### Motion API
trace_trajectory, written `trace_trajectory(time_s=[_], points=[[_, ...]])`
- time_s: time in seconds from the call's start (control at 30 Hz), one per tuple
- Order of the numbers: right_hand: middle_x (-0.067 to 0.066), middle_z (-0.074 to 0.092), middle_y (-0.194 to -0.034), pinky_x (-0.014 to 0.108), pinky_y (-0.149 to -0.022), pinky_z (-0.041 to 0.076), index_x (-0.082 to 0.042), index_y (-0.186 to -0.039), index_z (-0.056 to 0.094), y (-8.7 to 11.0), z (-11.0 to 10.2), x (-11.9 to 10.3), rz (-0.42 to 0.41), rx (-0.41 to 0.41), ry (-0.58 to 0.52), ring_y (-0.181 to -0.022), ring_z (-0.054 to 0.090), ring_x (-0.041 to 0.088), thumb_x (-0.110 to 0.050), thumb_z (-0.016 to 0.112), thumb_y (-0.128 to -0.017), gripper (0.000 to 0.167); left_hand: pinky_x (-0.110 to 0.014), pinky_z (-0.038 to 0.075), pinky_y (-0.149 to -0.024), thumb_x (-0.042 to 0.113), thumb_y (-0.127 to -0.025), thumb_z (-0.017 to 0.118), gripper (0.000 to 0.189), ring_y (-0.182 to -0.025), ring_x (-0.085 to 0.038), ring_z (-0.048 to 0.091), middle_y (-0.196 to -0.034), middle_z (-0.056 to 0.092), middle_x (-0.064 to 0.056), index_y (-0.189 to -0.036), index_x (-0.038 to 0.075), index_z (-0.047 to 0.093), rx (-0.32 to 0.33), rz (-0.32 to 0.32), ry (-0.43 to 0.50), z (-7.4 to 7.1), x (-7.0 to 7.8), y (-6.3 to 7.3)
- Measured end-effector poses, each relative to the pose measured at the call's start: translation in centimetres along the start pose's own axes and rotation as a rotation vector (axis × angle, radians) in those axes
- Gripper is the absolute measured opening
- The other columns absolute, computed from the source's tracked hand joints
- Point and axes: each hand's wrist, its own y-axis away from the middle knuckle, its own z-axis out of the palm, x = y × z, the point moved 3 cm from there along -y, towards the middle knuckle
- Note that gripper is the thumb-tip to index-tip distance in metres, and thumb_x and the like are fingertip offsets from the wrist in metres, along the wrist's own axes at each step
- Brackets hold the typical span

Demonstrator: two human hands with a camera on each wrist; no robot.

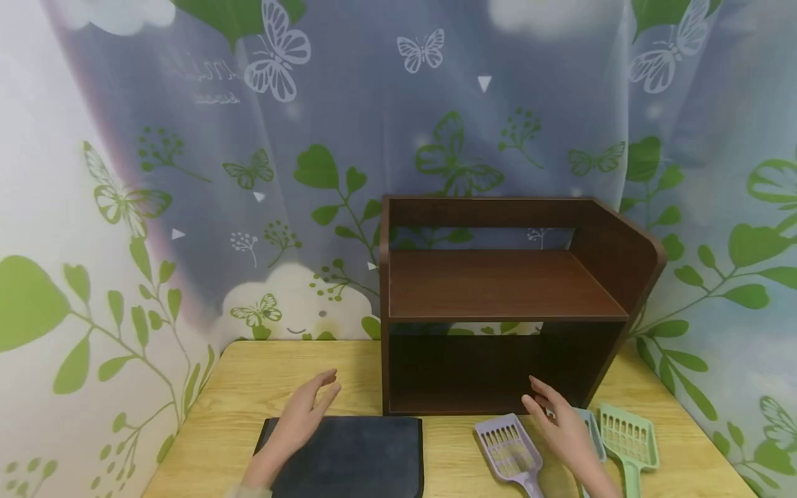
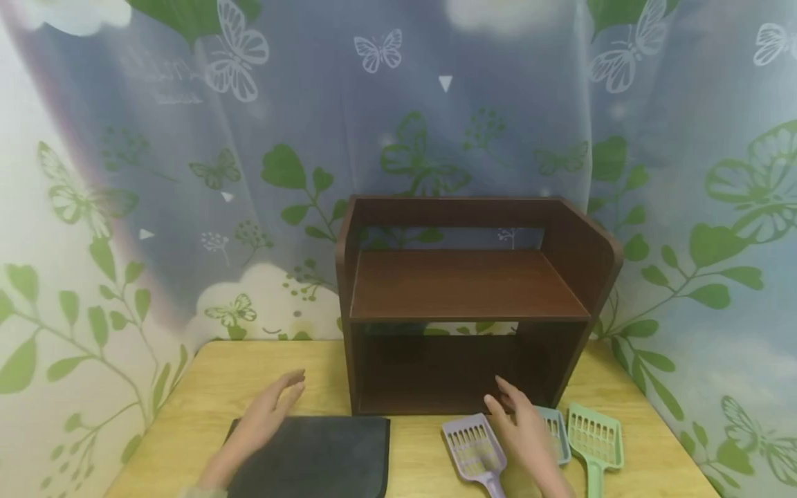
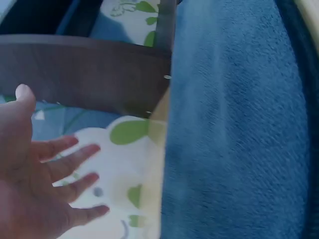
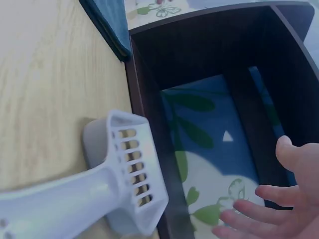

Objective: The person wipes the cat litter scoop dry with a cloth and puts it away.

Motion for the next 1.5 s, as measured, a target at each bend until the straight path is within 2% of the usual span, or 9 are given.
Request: trace_trajectory(time_s=[0.17,0.4,0.53,0.73,0.9,1.07,1.13,1.3,1.5], points=[[0.025,0.065,-0.124,0.043,-0.079,0.059,0.004,-0.144,0.049,0.7,-0.2,1.8,0.11,-0.037,-0.113,-0.098,0.072,0.036,-0.036,0.051,-0.107,0.054,-0.056,0.048,-0.098,0.04,-0.105,0.054,0.044,-0.12,-0.037,0.062,-0.126,0.069,-0.013,-0.129,0.006,0.067,-0.014,-0.021,0.003,0.6,-1.4,-0.6],[0.015,0.071,-0.1,0.031,-0.068,0.059,0.011,-0.123,0.06,2.4,0.2,3.5,0.25,-0.093,-0.264,-0.078,0.071,0.02,-0.026,0.054,-0.107,0.041,-0.049,0.055,-0.087,0.023,-0.102,0.062,0.021,-0.101,-0.029,0.07,-0.105,0.075,-0.004,-0.111,0.008,0.075,-0.066,0.035,-0.078,1.3,-3.1,-1.2],[0.01,0.067,-0.086,0.028,-0.062,0.056,0.011,-0.108,0.063,3.4,0.6,4.2,0.215,-0.159,-0.277,-0.068,0.066,0.015,-0.02,0.055,-0.106,0.033,-0.042,0.057,-0.077,0.018,-0.1,0.066,0.014,-0.087,-0.023,0.07,-0.094,0.075,0.0,-0.103,0.009,0.076,-0.117,0.083,-0.123,1.4,-3.4,-1.4],[0.005,0.064,-0.077,0.024,-0.056,0.05,0.007,-0.101,0.061,4.5,1.4,5.2,0.181,-0.229,-0.291,-0.06,0.059,0.01,-0.02,0.056,-0.104,0.027,-0.037,0.056,-0.071,0.016,-0.097,0.069,0.011,-0.079,-0.018,0.068,-0.087,0.073,0.001,-0.093,0.009,0.077,-0.153,0.117,-0.171,1.2,-3.6,-1.3],[0.0,0.064,-0.076,0.024,-0.057,0.047,0.001,-0.098,0.06,4.9,2.3,5.9,0.182,-0.293,-0.193,-0.064,0.059,0.012,-0.028,0.059,-0.103,0.03,-0.029,0.049,-0.062,0.025,-0.096,0.071,0.015,-0.067,-0.01,0.06,-0.077,0.069,0.006,-0.087,0.013,0.076,-0.169,0.121,-0.193,1.2,-3.9,-1.2],[-0.003,0.06,-0.071,0.03,-0.064,0.045,-0.007,-0.085,0.062,5.1,3.1,6.2,0.266,-0.262,0.007,-0.067,0.055,0.014,-0.038,0.063,-0.099,0.034,-0.028,0.046,-0.06,0.039,-0.092,0.074,0.024,-0.062,-0.006,0.055,-0.073,0.066,0.008,-0.085,0.017,0.074,-0.226,0.096,-0.18,1.0,-4.0,-1.0],[-0.003,0.058,-0.071,0.031,-0.066,0.043,-0.009,-0.082,0.063,5.2,3.4,6.3,0.298,-0.256,0.048,-0.067,0.053,0.014,-0.04,0.064,-0.098,0.035,-0.027,0.047,-0.061,0.039,-0.091,0.075,0.022,-0.064,-0.005,0.056,-0.075,0.068,0.008,-0.085,0.017,0.074,-0.25,0.122,-0.182,0.9,-4.0,-0.8],[-0.001,0.057,-0.07,0.031,-0.065,0.042,-0.009,-0.082,0.068,5.4,3.7,6.2,0.292,-0.268,0.057,-0.067,0.051,0.014,-0.041,0.063,-0.098,0.036,-0.028,0.05,-0.065,0.032,-0.093,0.073,0.015,-0.069,-0.003,0.059,-0.079,0.068,0.011,-0.085,0.019,0.074,-0.265,0.183,-0.144,0.6,-3.8,-0.4],[0.005,0.064,-0.079,0.034,-0.069,0.047,-0.006,-0.089,0.073,5.4,4.0,6.0,0.263,-0.256,0.06,-0.073,0.053,0.016,-0.033,0.063,-0.098,0.03,-0.029,0.051,-0.068,0.036,-0.098,0.066,0.019,-0.075,-0.008,0.063,-0.084,0.069,0.008,-0.09,0.019,0.073,-0.272,0.145,-0.064,0.2,-3.5,-0.2]])
